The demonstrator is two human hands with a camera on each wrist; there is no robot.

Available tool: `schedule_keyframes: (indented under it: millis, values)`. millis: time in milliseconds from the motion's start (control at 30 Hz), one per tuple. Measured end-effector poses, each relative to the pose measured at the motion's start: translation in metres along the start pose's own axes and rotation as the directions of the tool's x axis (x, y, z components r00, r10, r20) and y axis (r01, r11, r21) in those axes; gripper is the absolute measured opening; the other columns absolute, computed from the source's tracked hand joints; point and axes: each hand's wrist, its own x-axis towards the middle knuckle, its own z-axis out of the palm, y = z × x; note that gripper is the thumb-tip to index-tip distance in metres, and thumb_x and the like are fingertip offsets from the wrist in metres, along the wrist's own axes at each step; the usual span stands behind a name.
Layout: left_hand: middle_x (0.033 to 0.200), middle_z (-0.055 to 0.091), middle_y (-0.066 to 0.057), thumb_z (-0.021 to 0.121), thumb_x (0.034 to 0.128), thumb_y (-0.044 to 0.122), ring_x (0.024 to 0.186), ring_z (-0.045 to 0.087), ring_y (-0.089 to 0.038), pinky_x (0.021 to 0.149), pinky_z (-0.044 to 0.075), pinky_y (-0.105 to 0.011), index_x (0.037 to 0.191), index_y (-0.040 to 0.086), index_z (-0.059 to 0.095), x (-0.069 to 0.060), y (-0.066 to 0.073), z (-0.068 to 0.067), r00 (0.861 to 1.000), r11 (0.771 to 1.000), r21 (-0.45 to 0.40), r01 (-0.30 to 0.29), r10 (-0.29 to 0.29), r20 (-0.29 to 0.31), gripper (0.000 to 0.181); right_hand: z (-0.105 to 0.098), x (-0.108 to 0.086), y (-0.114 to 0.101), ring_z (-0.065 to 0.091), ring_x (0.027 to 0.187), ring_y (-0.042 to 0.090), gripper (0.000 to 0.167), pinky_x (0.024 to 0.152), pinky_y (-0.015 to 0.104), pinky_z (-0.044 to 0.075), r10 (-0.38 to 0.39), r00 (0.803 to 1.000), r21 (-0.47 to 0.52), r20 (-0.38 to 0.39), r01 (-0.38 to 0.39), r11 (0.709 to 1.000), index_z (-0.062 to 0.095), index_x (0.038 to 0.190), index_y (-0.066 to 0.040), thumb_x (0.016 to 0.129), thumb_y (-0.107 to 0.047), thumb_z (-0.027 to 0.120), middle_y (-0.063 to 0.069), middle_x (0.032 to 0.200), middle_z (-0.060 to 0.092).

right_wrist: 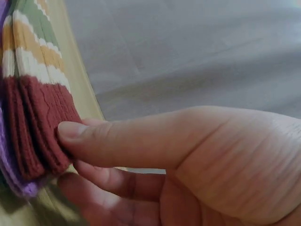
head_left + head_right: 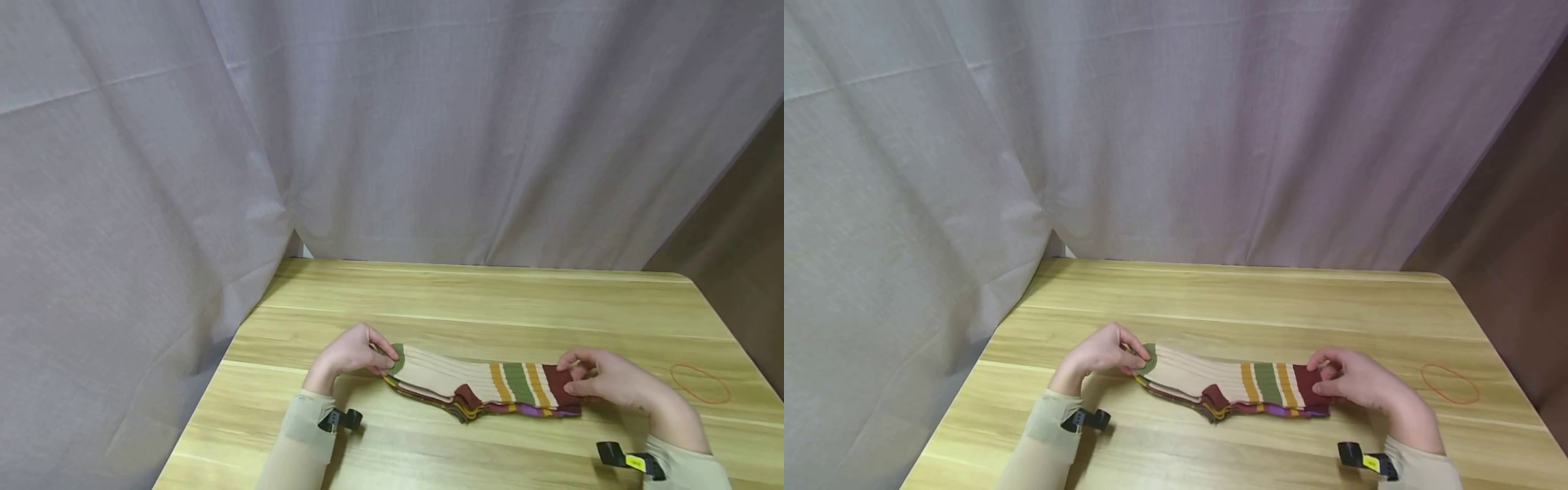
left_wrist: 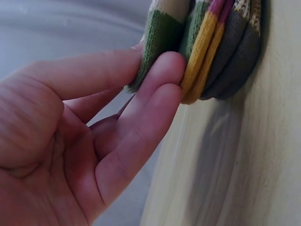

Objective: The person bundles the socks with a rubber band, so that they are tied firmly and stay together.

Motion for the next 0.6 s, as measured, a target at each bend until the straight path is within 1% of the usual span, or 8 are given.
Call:
schedule_keyframes:
  millis: [100,167,300,333,400,533,567,600]
  values:
    - [0.098,0.079,-0.007,0.084,0.0890,-0.001,0.070,0.075,-0.023,0.073,0.065,-0.041,0.096,0.001,0.082,-0.001,0.000,-0.001,1.000,1.000,0.004,-0.005,0.005,-0.009,0.008,0.000,0.001,0.002,0.059,0.082,0.016,0.020,0.066,0.029,0.054,0.036,0.999,-0.022,-0.031,-0.037,0.999,0.063,0.113,0.000,0.101,-0.013,0.074,0.007,0.097,0.062]
    - [0.095,0.079,-0.007,0.084,0.0894,0.001,0.071,0.075,-0.023,0.073,0.065,-0.043,0.097,0.001,0.082,-0.001,-0.001,-0.003,1.000,1.000,0.003,-0.012,0.012,-0.017,0.008,0.000,0.001,0.001,0.061,0.085,0.017,0.023,0.067,0.030,0.055,0.062,0.997,-0.029,-0.047,-0.063,0.998,0.062,0.114,-0.001,0.105,-0.021,0.071,0.006,0.100,0.065]
    - [0.089,0.079,-0.008,0.084,0.0900,0.002,0.072,0.076,-0.027,0.073,0.065,-0.045,0.096,0.001,0.081,-0.003,-0.002,-0.008,0.998,1.000,-0.001,-0.030,0.030,-0.052,0.007,0.002,0.003,0.000,0.065,0.090,0.020,0.043,0.070,0.033,0.057,0.086,0.996,-0.018,-0.031,-0.087,0.996,0.058,0.135,0.005,0.108,-0.028,0.065,0.009,0.106,0.069]
    - [0.088,0.079,-0.008,0.084,0.0901,0.002,0.073,0.076,-0.028,0.073,0.065,-0.045,0.096,0.000,0.081,-0.003,-0.003,-0.009,0.997,0.999,-0.006,-0.033,0.033,-0.063,0.007,0.002,0.004,-0.001,0.066,0.090,0.021,0.049,0.070,0.034,0.056,0.087,0.996,-0.033,-0.023,-0.088,0.996,0.056,0.141,0.006,0.108,-0.029,0.065,0.009,0.107,0.070]
    - [0.088,0.079,-0.009,0.083,0.0907,0.002,0.074,0.077,-0.031,0.073,0.065,-0.046,0.098,-0.001,0.081,-0.004,-0.003,-0.011,0.996,0.999,-0.020,-0.038,0.036,-0.082,0.008,0.003,0.006,-0.002,0.067,0.097,0.026,0.057,0.077,0.038,0.057,0.090,0.996,-0.092,-0.014,-0.091,0.992,0.055,0.146,0.007,0.108,-0.033,0.065,0.014,0.113,0.071]
    - [0.092,0.075,-0.010,0.081,0.0931,0.005,0.077,0.077,-0.033,0.074,0.065,-0.047,0.106,-0.004,0.078,-0.004,-0.004,-0.013,0.991,0.998,-0.045,-0.053,0.047,-0.126,0.016,0.005,0.010,-0.005,0.066,0.112,0.036,0.058,0.091,0.052,0.055,0.109,0.994,-0.213,-0.003,-0.107,0.971,0.064,0.138,0.008,0.109,-0.042,0.061,0.018,0.121,0.071]
    - [0.093,0.074,-0.010,0.081,0.0933,0.005,0.077,0.077,-0.032,0.075,0.065,-0.046,0.109,-0.004,0.077,-0.004,-0.003,-0.014,0.989,0.997,-0.042,-0.059,0.053,-0.139,0.019,0.005,0.011,-0.006,0.065,0.114,0.036,0.056,0.094,0.053,0.054,0.122,0.993,-0.224,-0.001,-0.119,0.967,0.067,0.133,0.007,0.109,-0.044,0.060,0.017,0.120,0.071]
    - [0.094,0.073,-0.010,0.081,0.0933,0.006,0.077,0.076,-0.031,0.075,0.065,-0.047,0.112,-0.005,0.076,-0.004,-0.003,-0.014,0.987,0.997,-0.036,-0.067,0.061,-0.150,0.022,0.006,0.011,-0.007,0.066,0.110,0.035,0.054,0.091,0.053,0.054,0.133,0.991,-0.225,0.005,-0.129,0.966,0.069,0.126,0.005,0.110,-0.045,0.059,0.016,0.115,0.072]
